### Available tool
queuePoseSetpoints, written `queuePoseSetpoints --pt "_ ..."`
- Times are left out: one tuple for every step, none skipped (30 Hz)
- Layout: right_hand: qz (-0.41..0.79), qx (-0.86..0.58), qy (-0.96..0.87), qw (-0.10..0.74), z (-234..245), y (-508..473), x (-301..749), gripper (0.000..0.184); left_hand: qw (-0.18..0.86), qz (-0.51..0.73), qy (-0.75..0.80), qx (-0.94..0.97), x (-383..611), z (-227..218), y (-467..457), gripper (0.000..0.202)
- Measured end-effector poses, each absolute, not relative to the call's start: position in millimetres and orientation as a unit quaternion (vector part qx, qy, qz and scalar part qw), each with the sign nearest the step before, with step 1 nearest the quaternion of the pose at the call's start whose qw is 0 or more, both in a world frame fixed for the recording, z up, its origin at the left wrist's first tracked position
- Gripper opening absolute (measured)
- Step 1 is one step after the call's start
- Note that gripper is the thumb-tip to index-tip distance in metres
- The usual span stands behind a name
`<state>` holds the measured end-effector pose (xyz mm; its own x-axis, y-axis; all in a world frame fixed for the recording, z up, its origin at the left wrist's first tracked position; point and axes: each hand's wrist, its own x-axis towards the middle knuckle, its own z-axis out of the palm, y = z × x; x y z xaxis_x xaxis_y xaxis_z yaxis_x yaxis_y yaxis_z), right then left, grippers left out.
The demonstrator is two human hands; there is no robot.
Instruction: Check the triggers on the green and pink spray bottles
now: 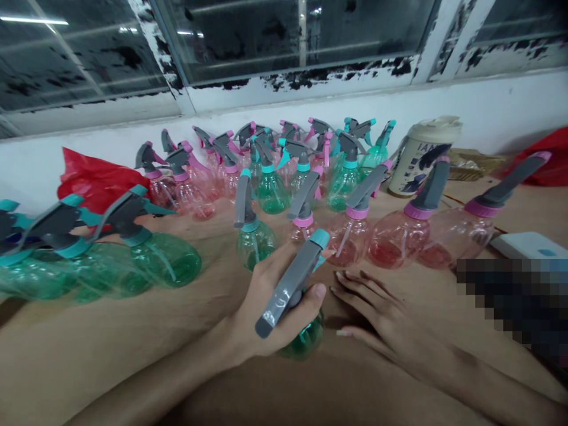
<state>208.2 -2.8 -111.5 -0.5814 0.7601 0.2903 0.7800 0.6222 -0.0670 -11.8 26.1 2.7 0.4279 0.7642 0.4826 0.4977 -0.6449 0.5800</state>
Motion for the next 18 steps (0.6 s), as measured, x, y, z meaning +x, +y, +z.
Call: queuePoseSetpoints --pt "-0.037 -0.432 -0.889 0.147 -111.2 -2.9 208.4 0.056 0.180 0.378 0.371 0.829 -11.7 1.8 26.1 0.007" --pt "-0.040 -0.432 -0.889 0.147 -110.8 -2.9 208.6 0.056 0.182 0.379 0.364 0.831 -11.7 1.0 26.0 0.005" --pt "-0.043 -0.430 -0.890 0.147 -110.4 -2.9 208.7 0.055 0.184 0.380 0.361 0.832 -11.7 0.2 25.9 0.003" --pt "-0.045 -0.429 -0.890 0.147 -109.9 -2.8 208.7 0.055 0.183 0.381 0.361 0.831 -11.8 -0.5 25.8 0.004" --pt "-0.046 -0.428 -0.890 0.147 -109.5 -2.7 208.6 0.055 0.184 0.380 0.362 0.831 -11.9 -1.2 25.8 0.006" --pt "-0.046 -0.428 -0.890 0.148 -109.2 -2.6 208.4 0.055 0.185 0.380 0.361 0.832 -11.9 -1.7 25.7 0.008" --pt "-0.044 -0.428 -0.890 0.150 -109.1 -2.4 208.2 0.054 0.188 0.379 0.360 0.832 -11.8 -2.0 25.7 0.009" --pt "-0.041 -0.429 -0.889 0.152 -109.0 -2.3 208.1 0.054 0.192 0.379 0.359 0.831 -11.6 -2.1 25.6 0.010" --pt "-0.036 -0.430 -0.889 0.155 -109.1 -2.2 207.9 0.054 0.197 0.379 0.360 0.829 -11.3 -2.0 25.5 0.011" --pt "-0.031 -0.431 -0.888 0.158 -109.4 -2.2 207.8 0.054 0.201 0.379 0.363 0.827 -10.9 -1.7 25.3 0.011" --pt "-0.026 -0.432 -0.887 0.159 -109.8 -2.1 207.8 0.054 0.203 0.379 0.365 0.826 -10.5 -1.1 25.1 0.012" --pt "-0.021 -0.433 -0.887 0.161 -110.4 -2.0 207.8 0.054 0.204 0.379 0.368 0.824 -10.1 -0.4 24.7 0.012" --pt "-0.016 -0.434 -0.886 0.162 -111.0 -2.0 207.9 0.054 0.204 0.380 0.370 0.823 -9.9 0.3 24.2 0.012" --pt "-0.012 -0.434 -0.886 0.164 -111.6 -1.9 208.0 0.054 0.204 0.379 0.373 0.822 -9.8 0.9 23.8 0.013" --pt "-0.009 -0.436 -0.884 0.167 -112.2 -1.9 208.2 0.054 0.206 0.377 0.376 0.821 -9.7 1.5 23.3 0.013" --pt "-0.006 -0.437 -0.883 0.171 -112.7 -1.9 208.4 0.054 0.210 0.376 0.379 0.819 -9.8 1.8 22.8 0.013" --pt "-0.004 -0.437 -0.883 0.174 -113.1 -2.0 208.6 0.054 0.216 0.375 0.381 0.817 -10.0 2.0 22.4 0.012" --pt "-0.002 -0.436 -0.882 0.176 -113.3 -2.1 208.8 0.054 0.221 0.375 0.380 0.817 -10.1 1.8 22.2 0.011"
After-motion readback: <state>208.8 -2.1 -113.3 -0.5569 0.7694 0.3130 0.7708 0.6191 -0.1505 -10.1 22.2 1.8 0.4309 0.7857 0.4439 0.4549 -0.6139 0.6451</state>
